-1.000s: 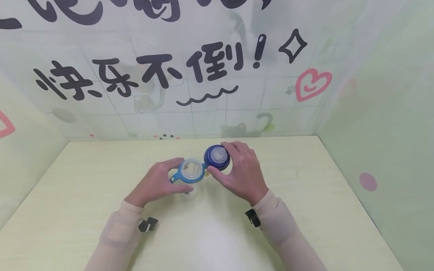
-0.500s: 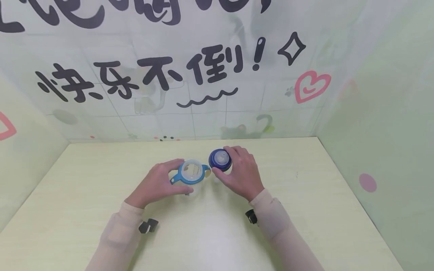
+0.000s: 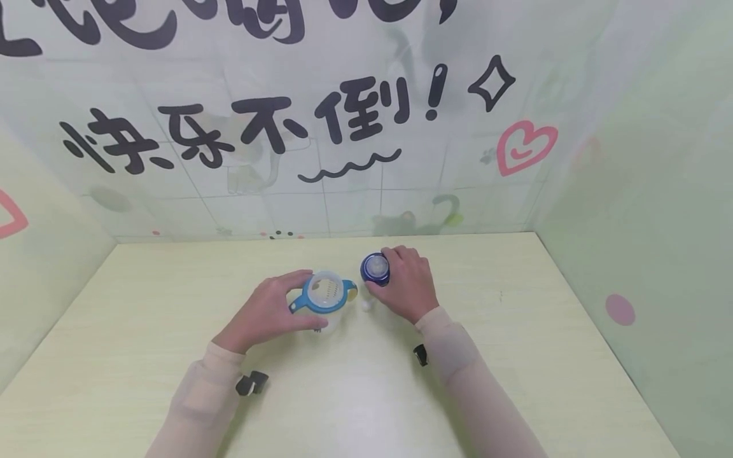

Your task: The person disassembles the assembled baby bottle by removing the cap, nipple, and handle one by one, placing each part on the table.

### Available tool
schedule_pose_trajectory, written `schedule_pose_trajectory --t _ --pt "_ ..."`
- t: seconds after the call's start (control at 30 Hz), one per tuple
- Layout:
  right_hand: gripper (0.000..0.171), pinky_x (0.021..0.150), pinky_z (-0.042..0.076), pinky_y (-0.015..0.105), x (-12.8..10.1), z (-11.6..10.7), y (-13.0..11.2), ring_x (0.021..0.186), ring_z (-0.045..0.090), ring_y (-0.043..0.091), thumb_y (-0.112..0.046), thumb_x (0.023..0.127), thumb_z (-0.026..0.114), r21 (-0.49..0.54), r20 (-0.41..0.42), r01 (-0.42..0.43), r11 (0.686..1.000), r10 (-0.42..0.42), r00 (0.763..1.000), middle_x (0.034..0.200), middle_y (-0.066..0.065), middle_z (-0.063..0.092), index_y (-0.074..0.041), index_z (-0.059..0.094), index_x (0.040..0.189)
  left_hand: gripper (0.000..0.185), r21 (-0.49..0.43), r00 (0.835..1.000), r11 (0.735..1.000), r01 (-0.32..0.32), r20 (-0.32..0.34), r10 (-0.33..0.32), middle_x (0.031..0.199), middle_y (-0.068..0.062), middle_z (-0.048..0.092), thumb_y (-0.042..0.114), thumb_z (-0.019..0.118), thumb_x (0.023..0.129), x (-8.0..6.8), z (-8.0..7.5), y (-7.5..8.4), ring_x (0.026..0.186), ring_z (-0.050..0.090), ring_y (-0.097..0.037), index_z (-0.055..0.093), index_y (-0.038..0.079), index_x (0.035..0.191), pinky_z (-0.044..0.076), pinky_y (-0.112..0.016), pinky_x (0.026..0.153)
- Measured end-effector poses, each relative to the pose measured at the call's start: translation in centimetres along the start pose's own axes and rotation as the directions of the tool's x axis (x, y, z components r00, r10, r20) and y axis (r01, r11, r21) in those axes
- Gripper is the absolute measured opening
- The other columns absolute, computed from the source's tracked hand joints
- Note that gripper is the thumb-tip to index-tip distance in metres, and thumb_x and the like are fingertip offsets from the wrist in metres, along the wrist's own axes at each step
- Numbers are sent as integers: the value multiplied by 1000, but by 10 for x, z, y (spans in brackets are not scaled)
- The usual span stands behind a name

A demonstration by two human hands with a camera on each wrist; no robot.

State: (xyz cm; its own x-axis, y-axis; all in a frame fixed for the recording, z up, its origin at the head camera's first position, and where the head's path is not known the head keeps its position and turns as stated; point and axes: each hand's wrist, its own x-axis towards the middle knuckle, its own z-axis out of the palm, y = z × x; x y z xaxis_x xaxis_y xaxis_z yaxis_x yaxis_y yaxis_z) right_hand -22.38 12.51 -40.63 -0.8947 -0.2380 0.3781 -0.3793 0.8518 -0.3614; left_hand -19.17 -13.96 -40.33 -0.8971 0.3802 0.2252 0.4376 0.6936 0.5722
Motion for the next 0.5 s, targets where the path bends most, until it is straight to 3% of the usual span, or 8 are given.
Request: schedule_pose_trajectory --t 0.5 --pt "61 85 48 51 10 19 5 101 60 34 -42 80 80 -77 159 -103 992 115 981 109 16 67 0 65 122 88 9 1000 1000 -1 5 1 138 -14 59 56 86 68 0 -2 1 127 55 -35 61 2 133 45 -53 102"
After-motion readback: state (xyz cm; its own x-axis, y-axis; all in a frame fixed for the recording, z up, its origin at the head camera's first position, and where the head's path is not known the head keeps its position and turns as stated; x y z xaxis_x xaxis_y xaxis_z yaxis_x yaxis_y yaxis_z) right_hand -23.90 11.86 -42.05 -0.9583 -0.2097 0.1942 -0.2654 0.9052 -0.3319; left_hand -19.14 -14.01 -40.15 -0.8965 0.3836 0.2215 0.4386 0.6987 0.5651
